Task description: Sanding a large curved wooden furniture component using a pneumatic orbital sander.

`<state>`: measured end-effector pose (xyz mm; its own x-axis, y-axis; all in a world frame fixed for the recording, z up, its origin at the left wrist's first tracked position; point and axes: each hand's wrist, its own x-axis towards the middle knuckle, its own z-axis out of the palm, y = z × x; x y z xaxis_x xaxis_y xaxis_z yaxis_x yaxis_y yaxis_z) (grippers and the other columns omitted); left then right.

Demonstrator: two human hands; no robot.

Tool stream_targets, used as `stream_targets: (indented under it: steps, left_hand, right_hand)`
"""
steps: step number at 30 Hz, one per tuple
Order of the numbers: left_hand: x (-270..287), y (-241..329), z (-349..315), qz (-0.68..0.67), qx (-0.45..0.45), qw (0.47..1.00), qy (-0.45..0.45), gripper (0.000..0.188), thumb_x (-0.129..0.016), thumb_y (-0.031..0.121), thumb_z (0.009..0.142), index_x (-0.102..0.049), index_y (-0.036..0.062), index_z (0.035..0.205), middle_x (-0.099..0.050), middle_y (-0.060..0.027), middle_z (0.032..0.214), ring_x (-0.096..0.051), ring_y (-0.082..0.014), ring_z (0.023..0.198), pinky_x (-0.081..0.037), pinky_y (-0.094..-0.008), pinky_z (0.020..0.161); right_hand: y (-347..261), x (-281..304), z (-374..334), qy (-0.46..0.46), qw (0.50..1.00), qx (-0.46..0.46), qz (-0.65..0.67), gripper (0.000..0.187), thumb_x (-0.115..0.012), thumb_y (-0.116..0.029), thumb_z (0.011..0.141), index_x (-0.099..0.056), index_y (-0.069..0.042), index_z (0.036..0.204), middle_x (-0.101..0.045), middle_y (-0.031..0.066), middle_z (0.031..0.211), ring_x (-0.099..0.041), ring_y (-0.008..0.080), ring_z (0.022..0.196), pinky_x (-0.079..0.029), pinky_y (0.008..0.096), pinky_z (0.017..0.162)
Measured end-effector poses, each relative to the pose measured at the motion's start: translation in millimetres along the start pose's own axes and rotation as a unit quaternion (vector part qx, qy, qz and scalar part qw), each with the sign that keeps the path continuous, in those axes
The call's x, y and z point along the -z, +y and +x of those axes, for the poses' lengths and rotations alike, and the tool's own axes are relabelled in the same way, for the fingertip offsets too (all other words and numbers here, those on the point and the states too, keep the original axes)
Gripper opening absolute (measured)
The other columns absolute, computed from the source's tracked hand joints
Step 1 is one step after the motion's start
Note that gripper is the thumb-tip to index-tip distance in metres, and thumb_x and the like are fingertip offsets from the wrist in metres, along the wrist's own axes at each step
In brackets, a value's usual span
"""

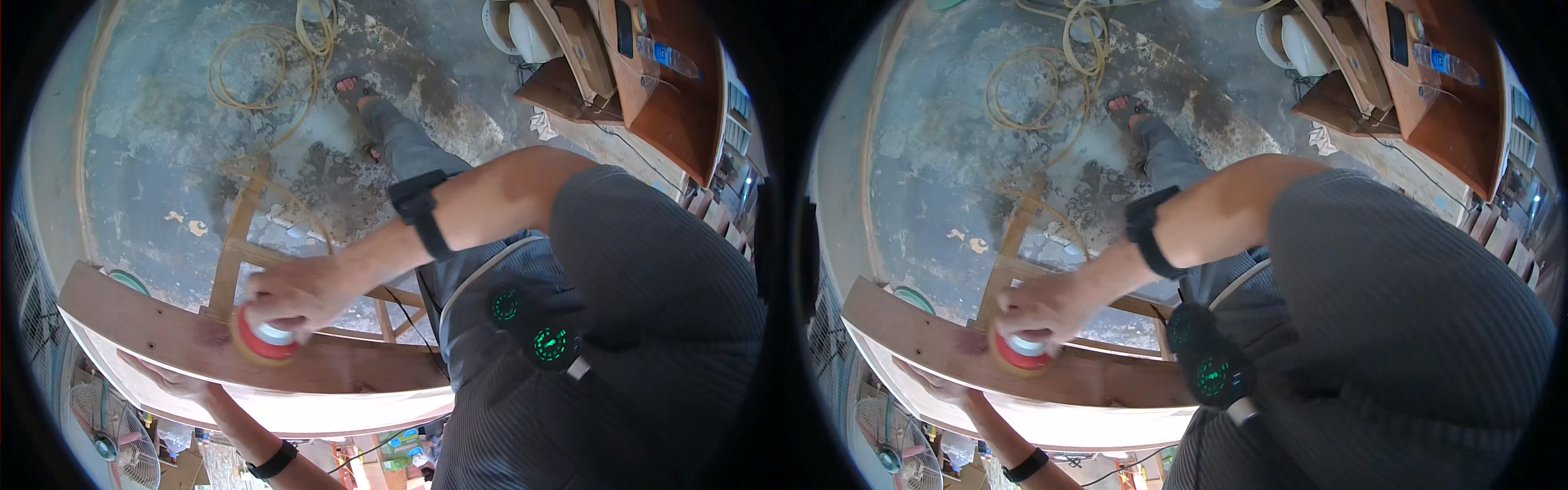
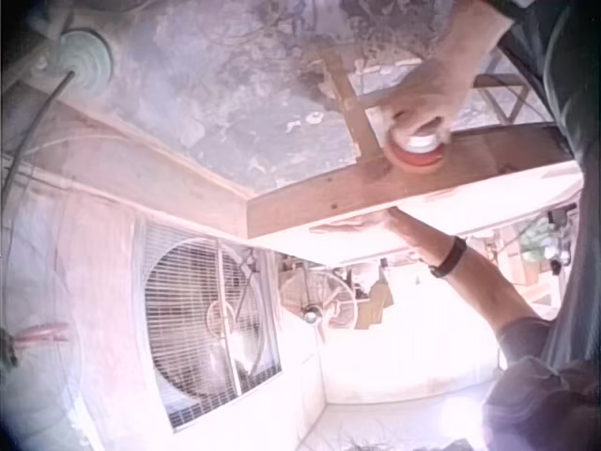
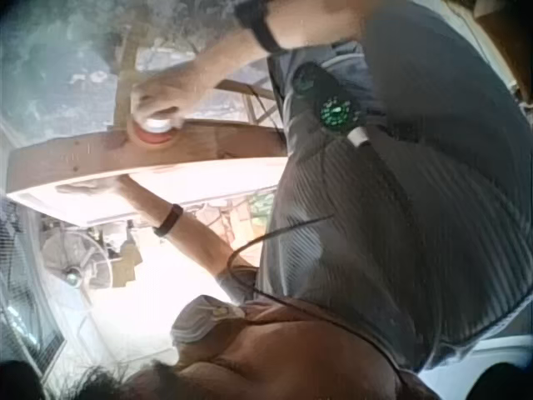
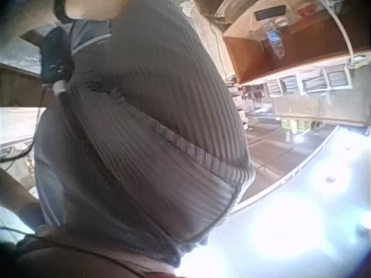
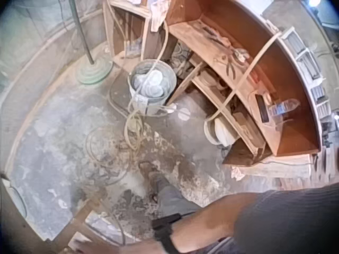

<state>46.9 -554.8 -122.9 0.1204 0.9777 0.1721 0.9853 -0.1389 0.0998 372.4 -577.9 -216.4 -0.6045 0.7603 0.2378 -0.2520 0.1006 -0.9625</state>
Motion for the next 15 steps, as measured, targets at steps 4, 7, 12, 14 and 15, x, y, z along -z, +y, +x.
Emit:
stream_targets:
  steps: [4,7,12,14,15]
  left_hand:
    - [-3,5,3,-0.016,0.041,0.999,0.015,0.071,-0.046,0.050,0.106,-0.035,0.0001,0.156,-0.039,-0.0213,0.158,-0.044,-0.0364,0.144,-0.041,-0.0406,0.121]
    - [-1,3,4,0.052,-0.035,0.998,0.010,0.070,-0.046,0.049,0.106,-0.036,0.0008,0.156,-0.040,-0.0205,0.158,-0.045,-0.0353,0.143,-0.041,-0.0405,0.120]
    - [-11,23,14,-0.029,0.045,0.998,0.010,0.066,-0.044,0.047,0.107,-0.037,0.0038,0.156,-0.040,-0.0187,0.158,-0.046,-0.0321,0.143,-0.041,-0.0398,0.121]
    - [-11,31,14,-0.065,0.099,0.993,0.013,0.065,-0.047,0.044,0.107,-0.038,0.0030,0.156,-0.042,-0.0185,0.157,-0.048,-0.0329,0.141,-0.043,-0.0388,0.118]
    - [-13,28,12,-0.068,0.098,0.993,0.014,0.065,-0.047,0.044,0.107,-0.038,0.0030,0.156,-0.042,-0.0185,0.157,-0.048,-0.0329,0.141,-0.043,-0.0388,0.118]
  right_hand:
    - [-9,-10,-33,-0.029,0.999,0.015,-0.032,0.065,-0.096,-0.016,0.060,-0.054,-0.009,0.109,-0.054,0.0148,0.103,-0.063,0.0341,0.090,-0.052,0.0470,0.073]
    - [-3,2,12,0.000,0.998,0.064,-0.020,0.058,-0.094,-0.017,0.064,-0.055,-0.008,0.105,-0.054,0.0155,0.107,-0.063,0.0337,0.091,-0.051,0.0478,0.073]
    - [21,40,124,-0.047,0.994,0.025,-0.097,0.065,-0.092,-0.026,0.068,-0.053,-0.008,0.116,-0.054,0.0173,0.115,-0.063,0.0364,0.098,-0.055,0.0469,0.080]
    - [15,44,136,-0.045,0.996,-0.044,-0.061,0.072,-0.095,-0.029,0.064,-0.053,-0.009,0.119,-0.054,0.0177,0.117,-0.063,0.0369,0.100,-0.055,0.0458,0.083]
    - [9,43,127,-0.060,0.994,-0.062,-0.063,0.070,-0.094,-0.027,0.065,-0.053,-0.009,0.119,-0.054,0.0178,0.116,-0.063,0.0368,0.098,-0.055,0.0464,0.081]
